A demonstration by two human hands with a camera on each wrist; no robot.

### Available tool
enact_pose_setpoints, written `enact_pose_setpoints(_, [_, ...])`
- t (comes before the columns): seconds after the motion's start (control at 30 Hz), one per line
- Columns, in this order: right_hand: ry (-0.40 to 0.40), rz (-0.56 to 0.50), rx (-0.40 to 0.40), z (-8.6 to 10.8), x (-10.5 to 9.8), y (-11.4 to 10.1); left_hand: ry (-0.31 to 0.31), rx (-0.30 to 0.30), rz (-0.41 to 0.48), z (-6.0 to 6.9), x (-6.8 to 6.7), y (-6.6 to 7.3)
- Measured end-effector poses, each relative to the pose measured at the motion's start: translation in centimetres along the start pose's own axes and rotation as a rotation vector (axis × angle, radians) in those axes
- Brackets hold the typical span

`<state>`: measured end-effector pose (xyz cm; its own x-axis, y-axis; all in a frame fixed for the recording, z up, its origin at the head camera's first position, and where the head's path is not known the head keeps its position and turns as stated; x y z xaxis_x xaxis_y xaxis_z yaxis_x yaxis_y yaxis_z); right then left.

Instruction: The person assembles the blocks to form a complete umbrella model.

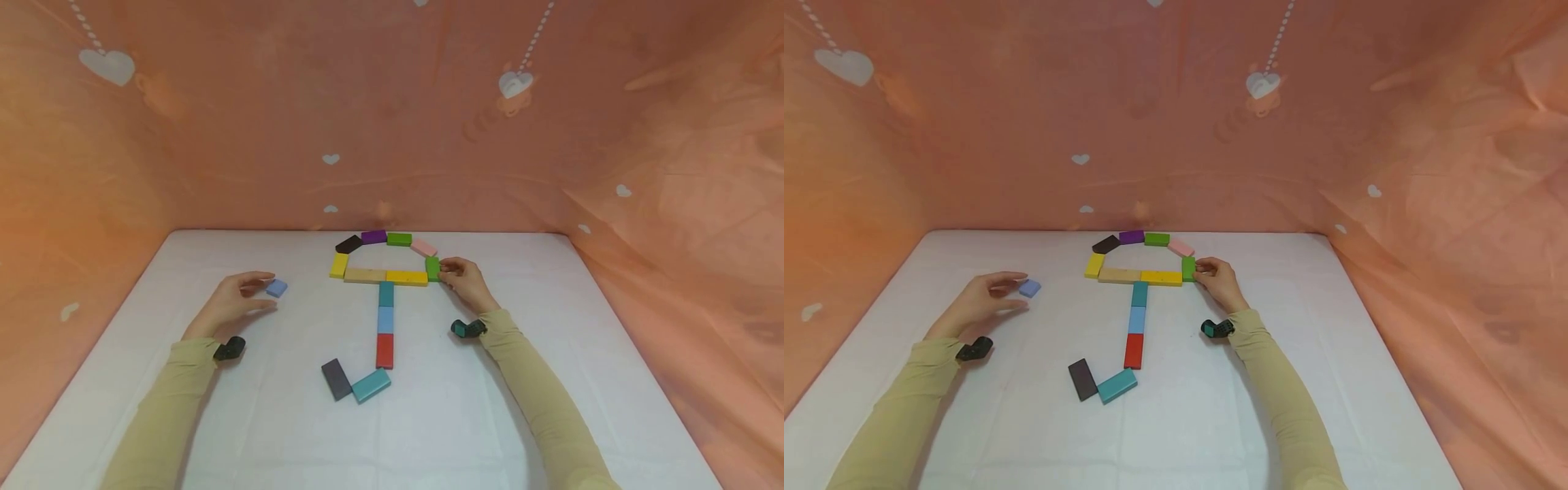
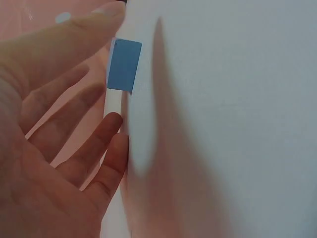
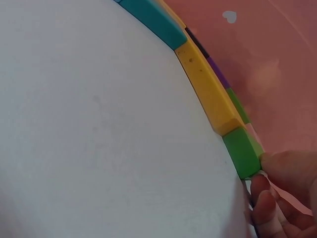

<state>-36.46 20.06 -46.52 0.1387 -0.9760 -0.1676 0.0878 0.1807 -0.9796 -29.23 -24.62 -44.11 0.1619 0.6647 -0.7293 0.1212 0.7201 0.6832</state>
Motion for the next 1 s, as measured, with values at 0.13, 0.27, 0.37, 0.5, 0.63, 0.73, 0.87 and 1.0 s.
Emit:
enact_pose_setpoints(0.13, [0.005, 0.002, -0.008, 0.0, -0.04, 0.04, -0.002, 0.043, -0.022, -0.29, 0.12, -0.02])
enact_pose_setpoints(0.27, [0.003, -0.001, -0.015, -0.01, -0.01, 0.06, 0.014, 0.089, -0.08, -0.58, 0.22, 0.15])
enact_pose_setpoints(0.37, [-0.001, -0.002, -0.019, 0.0, 0.02, 0.08, 0.022, 0.103, -0.108, -0.69, 0.32, 0.17])
enact_pose_setpoints(0.5, [0.001, -0.004, -0.021, -0.05, 0.04, 0.16, 0.013, 0.098, -0.12, -0.76, 0.51, 0.04])
enact_pose_setpoints(0.63, [0.003, -0.002, -0.021, -0.12, 0.07, 0.27, 0.008, 0.087, -0.128, -0.84, 0.63, -0.15])
enact_pose_setpoints(0.73, [0.002, -0.001, -0.026, -0.12, 0.09, 0.22, 0.008, 0.073, -0.115, -0.87, 0.67, -0.17])
enact_pose_setpoints(0.87, [-0.002, -0.009, -0.034, -0.06, 0.11, 0.17, 0.004, 0.026, -0.051, -0.83, 0.79, -0.26])
enact_pose_setpoints(1.0, [-0.004, -0.009, -0.036, -0.04, 0.09, 0.18, 0.016, -0.005, -0.029, -0.83, 0.87, -0.44])
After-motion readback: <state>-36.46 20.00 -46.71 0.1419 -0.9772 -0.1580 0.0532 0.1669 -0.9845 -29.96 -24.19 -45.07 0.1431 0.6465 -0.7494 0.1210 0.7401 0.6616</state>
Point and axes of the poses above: each hand's wrist, its own z-axis away from the middle knuckle, its own x-axis out of the palm, y = z × x, the point moved 8 cm from there along -z, towards the middle knuckle, and after that the axes turned 13 degrees about -z, right-handed, at the moved point
